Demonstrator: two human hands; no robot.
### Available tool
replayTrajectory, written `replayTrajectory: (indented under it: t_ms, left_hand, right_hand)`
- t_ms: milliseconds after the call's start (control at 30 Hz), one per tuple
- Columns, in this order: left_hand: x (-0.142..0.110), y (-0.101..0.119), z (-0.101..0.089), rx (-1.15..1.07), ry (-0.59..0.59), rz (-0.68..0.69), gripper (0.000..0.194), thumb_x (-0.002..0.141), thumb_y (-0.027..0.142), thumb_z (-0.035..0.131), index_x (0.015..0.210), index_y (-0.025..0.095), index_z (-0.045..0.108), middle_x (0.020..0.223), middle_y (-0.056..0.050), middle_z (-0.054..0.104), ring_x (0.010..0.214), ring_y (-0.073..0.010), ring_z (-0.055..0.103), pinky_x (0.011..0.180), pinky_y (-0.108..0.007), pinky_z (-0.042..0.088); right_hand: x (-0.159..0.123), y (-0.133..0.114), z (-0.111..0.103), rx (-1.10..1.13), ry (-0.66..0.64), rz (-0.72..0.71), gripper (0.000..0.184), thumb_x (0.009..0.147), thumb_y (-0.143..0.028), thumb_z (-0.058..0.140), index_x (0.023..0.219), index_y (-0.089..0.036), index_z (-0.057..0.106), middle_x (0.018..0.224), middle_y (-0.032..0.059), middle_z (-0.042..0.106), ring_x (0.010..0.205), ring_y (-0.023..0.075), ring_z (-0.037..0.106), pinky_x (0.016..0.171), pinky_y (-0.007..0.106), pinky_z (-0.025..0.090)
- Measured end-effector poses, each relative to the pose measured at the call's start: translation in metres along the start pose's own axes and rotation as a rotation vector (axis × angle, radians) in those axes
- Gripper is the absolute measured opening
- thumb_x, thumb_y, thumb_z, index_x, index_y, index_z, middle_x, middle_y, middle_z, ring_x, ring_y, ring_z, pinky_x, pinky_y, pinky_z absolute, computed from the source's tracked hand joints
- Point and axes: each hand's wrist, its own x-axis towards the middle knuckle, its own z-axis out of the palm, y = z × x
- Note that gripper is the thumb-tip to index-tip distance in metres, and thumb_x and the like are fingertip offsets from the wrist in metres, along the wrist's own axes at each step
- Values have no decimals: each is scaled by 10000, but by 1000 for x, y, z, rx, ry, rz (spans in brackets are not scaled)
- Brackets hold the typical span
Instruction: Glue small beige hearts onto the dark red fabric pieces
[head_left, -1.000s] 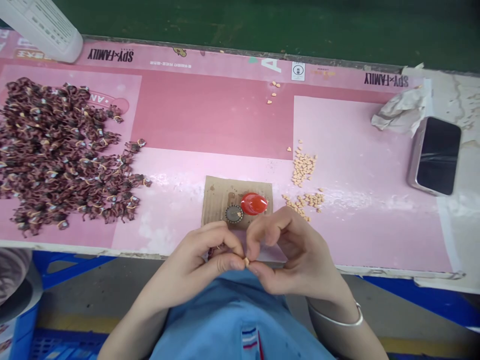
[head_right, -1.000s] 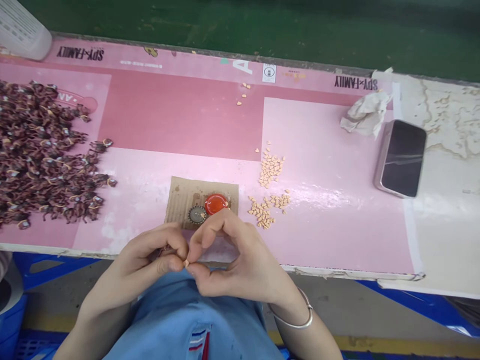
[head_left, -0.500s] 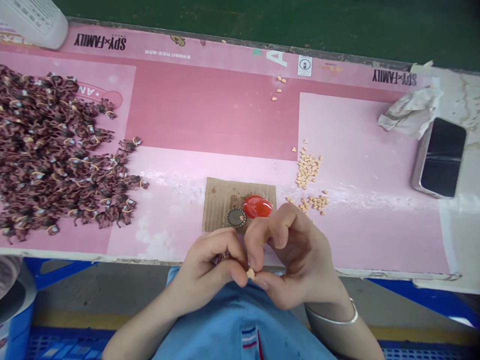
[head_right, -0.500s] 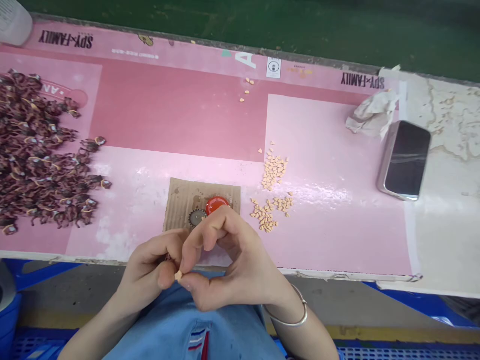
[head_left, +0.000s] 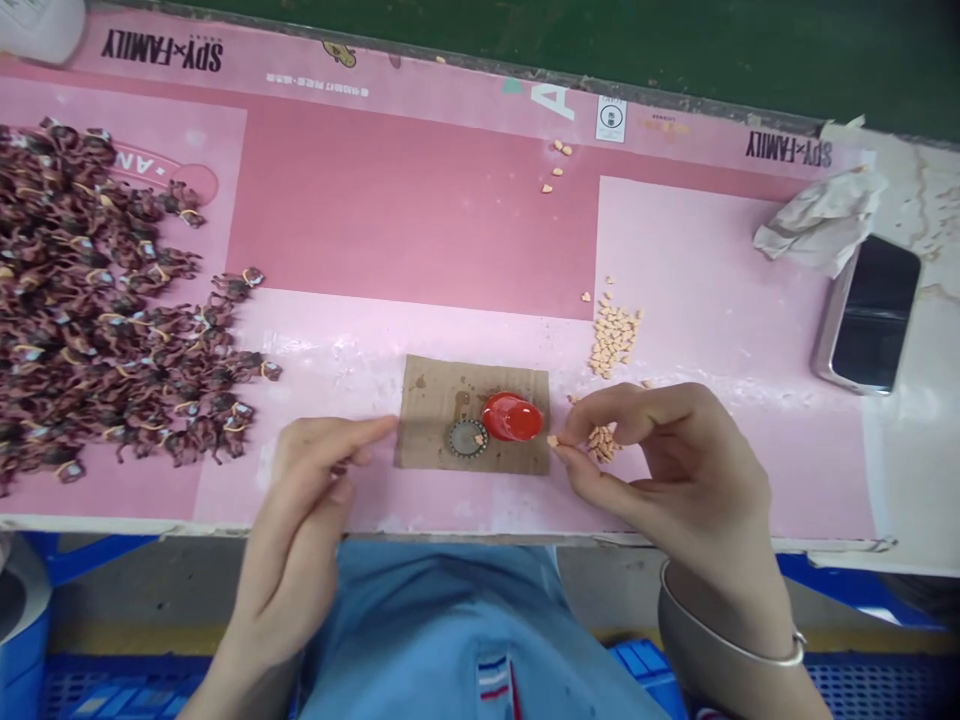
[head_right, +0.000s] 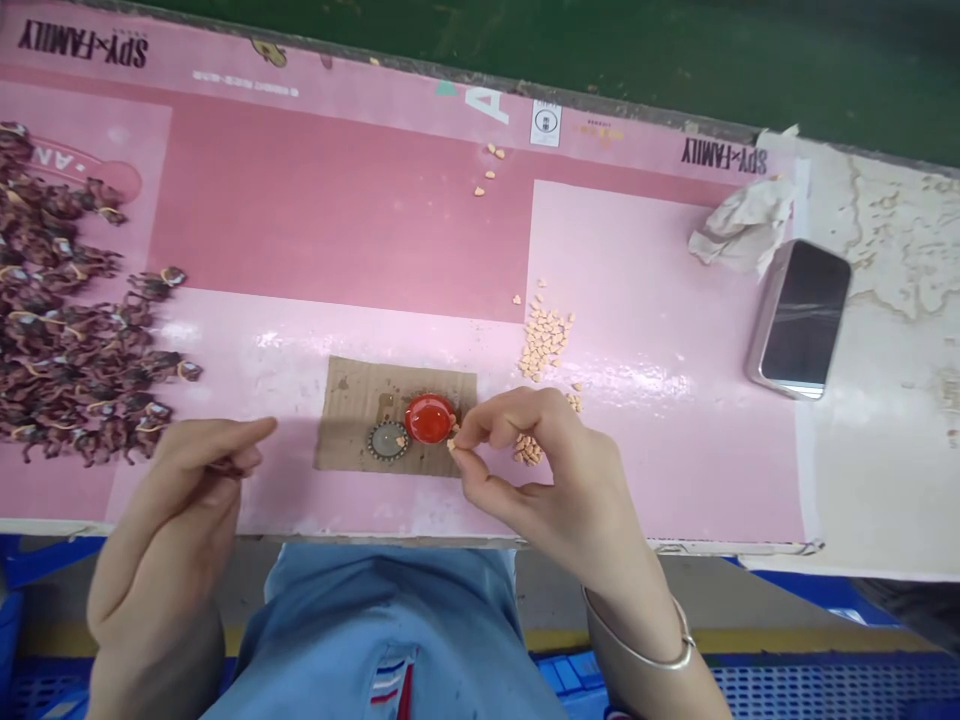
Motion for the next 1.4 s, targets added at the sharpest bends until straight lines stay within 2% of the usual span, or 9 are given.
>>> replayTrajectory:
  t_ms: [67,200,367,533,800,1000,1133,1300,1400]
  left_hand:
    - [0,-2,-3,91,59,16,400,1111,229,485,1376,455,681,1140,18,683,1107,-154,593,1033,-260,446]
    - [0,-8,-3,41,16,45,518,1067,161,583,1480,474,582,1324,67,717,1084,-103,666,988,-212,524]
    - [4,-12,-9,152,-4,140,415,975,91,700,1252,395,755,1270,70,754,1098,-120,721,1006,-209,577]
    - [10,-15,-16,252,-77,212,298,967,147,732,1178,350,787,1229,27,751,1088,-149,731,990,-223,604]
    - [10,-24,-15,176,-17,106,479,969,205,741,1383,440,686,1393,8,663,1159,-188,708,963,-267,652]
    - [8,-18,-9,48,101,130,405,1005,170,689,1307,434,742,1103,-1,732,916,-130,700,817,-227,622]
    - [7,-7,-1,-93,-37,156,368,1089,296,550,1427,360,679,874,-37,642,801,-146,613,714,-252,563]
    - [3,5,19,-445,-380,55,428,1128,325,434,1546,349,524,876,-23,621,694,-105,562,617,-177,497]
    - [0,10,30,-631,-497,0,375,1132,325,409,1498,376,475,883,-2,612,706,-100,554,658,-166,498]
  right_hand:
    - [0,4,-2,-61,-24,-9,297,881,-98,726,918,-289,502,858,-38,715,766,141,731,727,288,593]
    - [4,5,-2,-123,-37,-19,282,888,-116,722,923,-288,502,854,-35,725,785,142,741,715,273,597]
    - [8,3,-3,-159,-52,-43,291,876,-92,708,916,-286,496,843,-54,727,763,129,745,699,252,604]
    - [9,2,-3,-158,-68,-43,285,882,-80,691,904,-284,493,839,-53,724,755,124,745,682,243,600]
    - [9,4,-3,-140,-62,-51,297,870,-68,704,901,-282,499,846,-57,720,769,127,744,704,256,596]
    - [8,2,-6,-121,-41,-73,312,866,-66,727,914,-284,508,852,-56,719,775,130,740,713,270,596]
    - [6,-5,-9,-71,-32,-93,311,879,-66,727,929,-286,513,838,-51,714,760,138,724,712,298,609]
    - [6,-20,-4,103,-53,-116,370,849,2,729,930,-280,503,791,-54,714,706,130,714,734,307,617]
    - [6,-29,0,260,-122,-121,348,864,-16,728,888,-272,494,774,-51,710,668,119,708,708,291,627]
